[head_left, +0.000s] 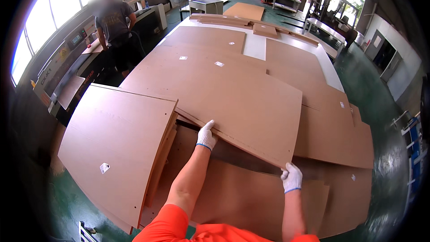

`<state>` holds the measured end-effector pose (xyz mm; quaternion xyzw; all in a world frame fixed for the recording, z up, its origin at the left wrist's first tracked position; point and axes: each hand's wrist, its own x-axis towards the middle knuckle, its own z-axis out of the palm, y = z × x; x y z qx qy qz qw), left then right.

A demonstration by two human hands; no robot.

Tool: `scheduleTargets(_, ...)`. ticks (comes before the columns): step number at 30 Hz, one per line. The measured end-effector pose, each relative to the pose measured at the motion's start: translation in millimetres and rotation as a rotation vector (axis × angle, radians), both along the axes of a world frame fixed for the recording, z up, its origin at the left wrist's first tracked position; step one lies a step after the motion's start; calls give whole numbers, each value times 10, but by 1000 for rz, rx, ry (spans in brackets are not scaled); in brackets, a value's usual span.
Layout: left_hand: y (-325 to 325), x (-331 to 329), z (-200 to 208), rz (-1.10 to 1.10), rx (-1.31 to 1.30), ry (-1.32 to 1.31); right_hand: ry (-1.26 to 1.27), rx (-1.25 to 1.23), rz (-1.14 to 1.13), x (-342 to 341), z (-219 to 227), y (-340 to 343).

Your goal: The person moves several wood panels from a large stack on one table to another table, handling them one at a time and placing them on a smaller stack.

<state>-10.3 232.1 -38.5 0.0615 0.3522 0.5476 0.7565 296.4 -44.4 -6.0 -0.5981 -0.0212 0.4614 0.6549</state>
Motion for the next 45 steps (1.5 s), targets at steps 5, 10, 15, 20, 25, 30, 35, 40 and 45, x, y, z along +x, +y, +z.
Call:
scheduleTargets(5,-447,134,26,-132,71,210,46,-29,58,-248,65,-1187)
scheduleTargets(10,-914,248,281,-348,104,167,298,98,224,-174,435,-1700)
scheduleTargets(15,-1498,381,653,-362,154,61,-43,40,-142,406,135,-1747)
scheduleTargets(20,-1878,379,901,-290,240,139,-248,-89,-200,505,231,-1755)
scheduleTargets(25,-2455,-242,1143,-227,291,173,-463,-95,-93,202,197,-1875)
scheduleTargets(30,-3058,-1004,1061,31,268,60,-568,15,116,-163,644,-1480)
scheduleTargets(35,-3307,-1646,909,341,146,-110,-590,101,312,-787,979,-725)
scheduleTargets(40,-3698,-2010,917,421,126,207,-589,185,468,-2134,987,-188)
scheduleTargets(45,-4361,-2337,1347,959,257,1151,-425,334,734,-3375,1183,237)
